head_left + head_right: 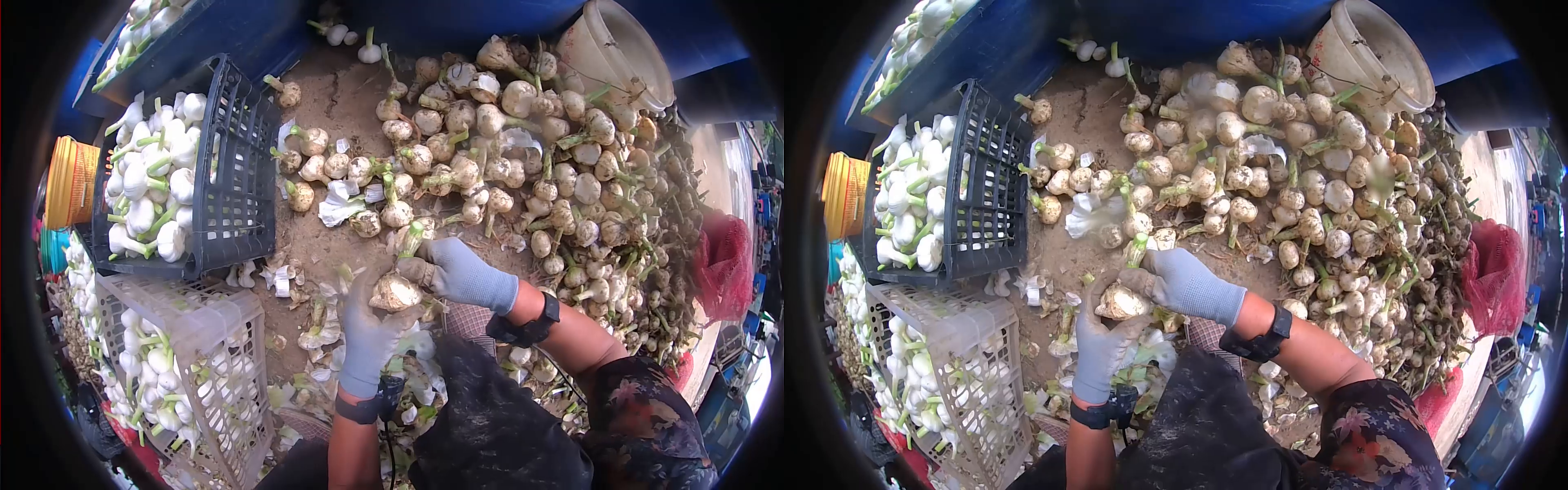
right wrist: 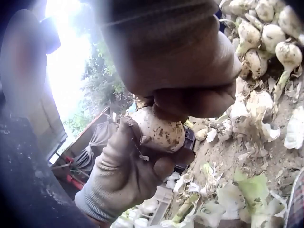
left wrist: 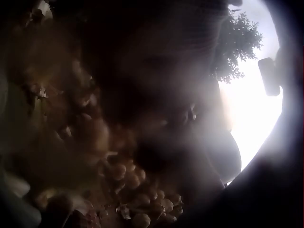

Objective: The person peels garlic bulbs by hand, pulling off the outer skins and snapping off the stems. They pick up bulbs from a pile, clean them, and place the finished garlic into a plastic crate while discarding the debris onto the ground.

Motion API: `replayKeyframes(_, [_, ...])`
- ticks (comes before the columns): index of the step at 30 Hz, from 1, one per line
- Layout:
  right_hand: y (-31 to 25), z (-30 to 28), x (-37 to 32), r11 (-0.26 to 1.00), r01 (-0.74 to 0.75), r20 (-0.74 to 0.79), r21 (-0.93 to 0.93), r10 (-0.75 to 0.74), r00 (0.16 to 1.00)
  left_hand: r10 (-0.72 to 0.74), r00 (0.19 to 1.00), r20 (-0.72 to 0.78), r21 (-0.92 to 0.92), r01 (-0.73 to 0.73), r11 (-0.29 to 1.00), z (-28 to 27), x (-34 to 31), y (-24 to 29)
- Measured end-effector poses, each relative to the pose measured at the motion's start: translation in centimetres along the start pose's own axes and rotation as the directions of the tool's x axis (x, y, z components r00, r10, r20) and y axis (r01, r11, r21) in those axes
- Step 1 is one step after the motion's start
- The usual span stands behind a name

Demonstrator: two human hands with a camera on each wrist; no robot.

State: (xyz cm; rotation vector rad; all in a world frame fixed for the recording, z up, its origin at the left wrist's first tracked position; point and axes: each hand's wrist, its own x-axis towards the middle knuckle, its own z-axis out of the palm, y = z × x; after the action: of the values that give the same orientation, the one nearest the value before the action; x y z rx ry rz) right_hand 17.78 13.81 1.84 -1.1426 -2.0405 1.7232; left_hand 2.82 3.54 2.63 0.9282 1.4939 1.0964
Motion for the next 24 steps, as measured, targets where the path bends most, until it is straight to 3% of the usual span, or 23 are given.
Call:
replayKeyframes(1, [-0.2,0.1,-0.5,1.0,0.0,-0.001,0.002,0.0,1.0,-0.037,0.999,-0.034,-0.14,0.031,0.99,0.3,-0.2,-0.5])
replayKeyframes(2, [-0.6,0.1,-1.0,0.998,-0.05,-0.004,-0.048,0.05,0.999,-0.038,0.999,-0.035,-0.137,0.033,0.99,0.1,-0.3,-0.8])
replayKeyframes(4, [-0.4,0.5,-2.0,0.99,-0.102,-0.003,-0.094,0.102,0.995,0.091,0.995,0.031,0.208,-0.095,0.974,-0.2,-0.5,-0.7])
replayKeyframes(5, [0.4,1.0,-2.3,0.996,-0.029,-0.056,-0.081,0.025,0.998,0.089,0.996,0.028,0.212,-0.093,0.973,-0.1,-0.5,-0.6])
replayKeyframes(6, [0.8,1.4,-2.6,0.997,0.041,-0.11,-0.065,-0.048,0.993,-0.044,0.999,0.013,-0.064,0.044,0.997,-0.1,-0.6,-0.5])
replayKeyframes(7, [0.6,1.6,-2.8,0.998,0.04,-0.108,-0.054,-0.046,0.993,-0.175,0.984,0.032,-0.334,0.176,0.926,-0.2,-0.8,-0.4])
replayKeyframes(8, [0.1,1.6,-3.0,1.0,0.02,-0.144,-0.013,-0.021,0.989,-0.181,0.983,0.029,-0.327,0.18,0.928,-0.2,-0.8,-0.1])
replayKeyframes(10, [-0.6,1.5,-3.2,0.999,0.0,-0.176,0.034,0.006,0.984,-0.171,0.985,0.011,-0.498,0.154,0.854,0.1,-0.6,0.7])
replayKeyframes(11, [-0.8,1.3,-3.2,0.981,-0.029,-0.132,-0.191,0.004,0.991,-0.191,0.98,0.05,-0.616,0.181,0.767,-0.2,-0.4,1.3])
replayKeyframes(12, [-0.9,1.3,-3.3,0.912,-0.047,-0.086,-0.407,0.013,0.996,-0.196,0.98,0.046,-0.613,0.182,0.768,-0.4,-0.4,0.7])
replayKeyframes(13, [-0.9,1.5,-3.4,0.875,0.069,-0.089,-0.479,-0.127,0.988,-0.283,0.954,0.096,-0.775,0.25,0.581,-0.6,-0.3,-0.7])
replayKeyframes(14, [-0.2,1.9,-3.4,0.877,0.073,-0.086,-0.476,-0.128,0.988,-0.35,0.923,0.163,-0.888,0.291,0.355,-0.9,-0.3,-2.1])
replayKeyframes(15, [0.8,2.3,-3.1,0.908,0.144,-0.188,-0.392,-0.233,0.954,-0.272,0.921,0.277,-0.901,0.348,0.26,-1.5,-0.3,-3.3])
replayKeyframes(16, [1.4,2.7,-2.8,0.923,0.229,-0.293,-0.309,-0.321,0.9,-0.275,0.923,0.267,-0.903,0.34,0.264,-1.2,-0.5,-2.7])
replayKeyframes(17, [0.2,2.8,-2.1,0.97,0.237,-0.323,0.053,-0.208,0.923,-0.214,0.967,0.137,-0.79,0.237,0.565,-0.6,-0.8,-1.6])
replayKeyframes(18, [0.1,2.9,-2.1,0.969,0.239,-0.316,0.063,-0.208,0.926,-0.116,0.993,0.034,-0.586,0.114,0.802,-0.3,-1.1,-0.7])
replayKeyframes(19, [0.2,2.7,-2.4,0.953,0.125,-0.186,0.276,-0.074,0.98,-0.145,0.989,0.038,-0.327,0.149,0.933,-0.3,-1.4,-0.3])
replayKeyframes(20, [0.3,2.6,-2.4,0.889,-0.017,-0.025,0.457,0.032,0.999,-0.146,0.989,0.029,-0.323,0.147,0.935,-0.4,-1.4,-0.1])
replayKeyframes(22, [0.5,2.9,-2.8,0.922,0.027,-0.041,0.385,-0.011,0.999,-0.099,0.995,-0.028,-0.157,0.093,0.983,-0.8,-1.7,0.4])
replayKeyframes(23, [0.5,2.7,-3.2,0.948,0.02,0.013,0.318,-0.025,1.0,-0.375,0.918,0.127,-0.288,0.396,0.872,-2.5,-2.4,0.9])
replayKeyframes(24, [0.3,2.7,-3.5,0.968,0.017,0.069,0.249,-0.035,0.997,-0.228,0.97,-0.091,-0.438,0.166,0.883,-2.0,-2.1,-1.7])
